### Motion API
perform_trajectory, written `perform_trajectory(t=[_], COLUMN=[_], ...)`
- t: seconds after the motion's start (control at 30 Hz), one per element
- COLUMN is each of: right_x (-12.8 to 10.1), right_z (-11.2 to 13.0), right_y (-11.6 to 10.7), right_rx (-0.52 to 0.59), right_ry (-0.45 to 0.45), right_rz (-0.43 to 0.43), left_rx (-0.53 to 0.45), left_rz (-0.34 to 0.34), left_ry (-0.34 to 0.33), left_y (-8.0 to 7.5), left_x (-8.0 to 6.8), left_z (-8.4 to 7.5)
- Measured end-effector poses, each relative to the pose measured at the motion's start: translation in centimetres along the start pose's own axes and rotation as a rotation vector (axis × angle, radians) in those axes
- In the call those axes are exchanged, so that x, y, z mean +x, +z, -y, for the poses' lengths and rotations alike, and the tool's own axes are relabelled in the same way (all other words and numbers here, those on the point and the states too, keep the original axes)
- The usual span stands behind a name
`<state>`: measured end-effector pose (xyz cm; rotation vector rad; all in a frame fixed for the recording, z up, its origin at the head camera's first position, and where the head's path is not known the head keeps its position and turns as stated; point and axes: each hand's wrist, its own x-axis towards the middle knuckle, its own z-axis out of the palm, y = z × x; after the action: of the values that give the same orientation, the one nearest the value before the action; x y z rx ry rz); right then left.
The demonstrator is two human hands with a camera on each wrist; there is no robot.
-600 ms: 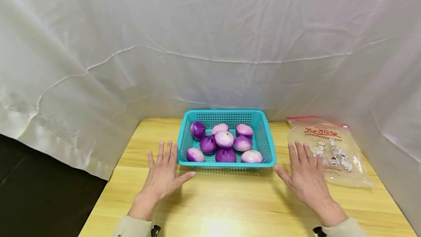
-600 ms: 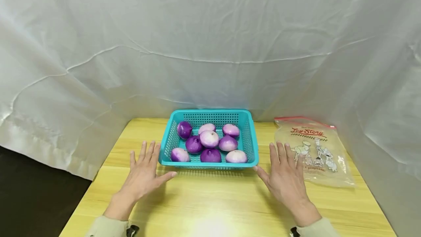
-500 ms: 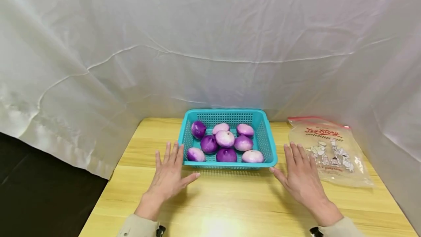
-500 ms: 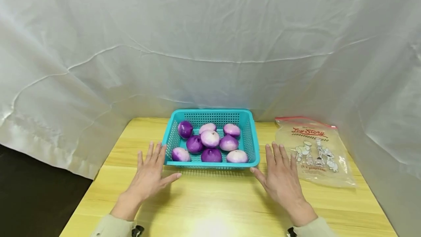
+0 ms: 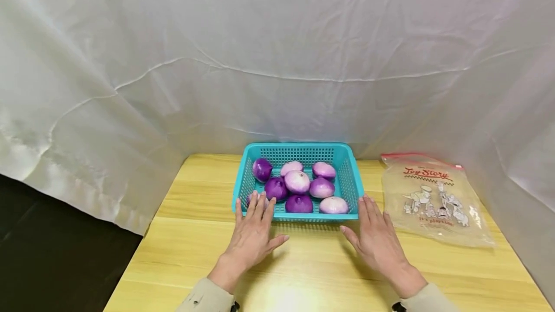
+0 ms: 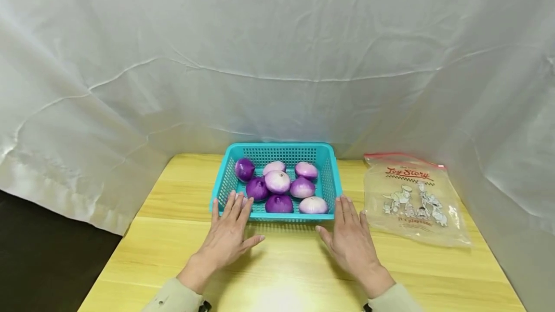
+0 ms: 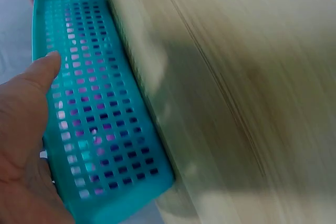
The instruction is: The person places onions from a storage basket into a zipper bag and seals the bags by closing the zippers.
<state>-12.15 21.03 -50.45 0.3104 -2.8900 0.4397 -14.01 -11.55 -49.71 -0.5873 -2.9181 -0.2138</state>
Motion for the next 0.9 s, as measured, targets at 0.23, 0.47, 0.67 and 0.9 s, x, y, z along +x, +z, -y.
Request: perform_trajectory(t=[0.23,0.47,0.67,0.9], right_x=[0.5,1.6,2.6,3.6], right_z=[2.4,5.3,7.4,8.9], right_y=[1.0,2.5,3.2,3.7], right_rx=[0.015,-0.012,-0.032,-0.026], right_ry=[-0.054,-0.119,-0.165,-0.197], right_rz=[0.026,0.002,0.051,0.074], left_rx=[-0.011,0.029,0.021,0.065], left_rz=[0.018,0.013,-0.003,-0.028], left_ry=[0.034,0.04,0.009,-0.025], left_y=[0.0,0.3,0.4,0.5], left_x=[0.5,0.7,0.7,0.8], left_z=[-1.0,-1.2,-0.2,1.4])
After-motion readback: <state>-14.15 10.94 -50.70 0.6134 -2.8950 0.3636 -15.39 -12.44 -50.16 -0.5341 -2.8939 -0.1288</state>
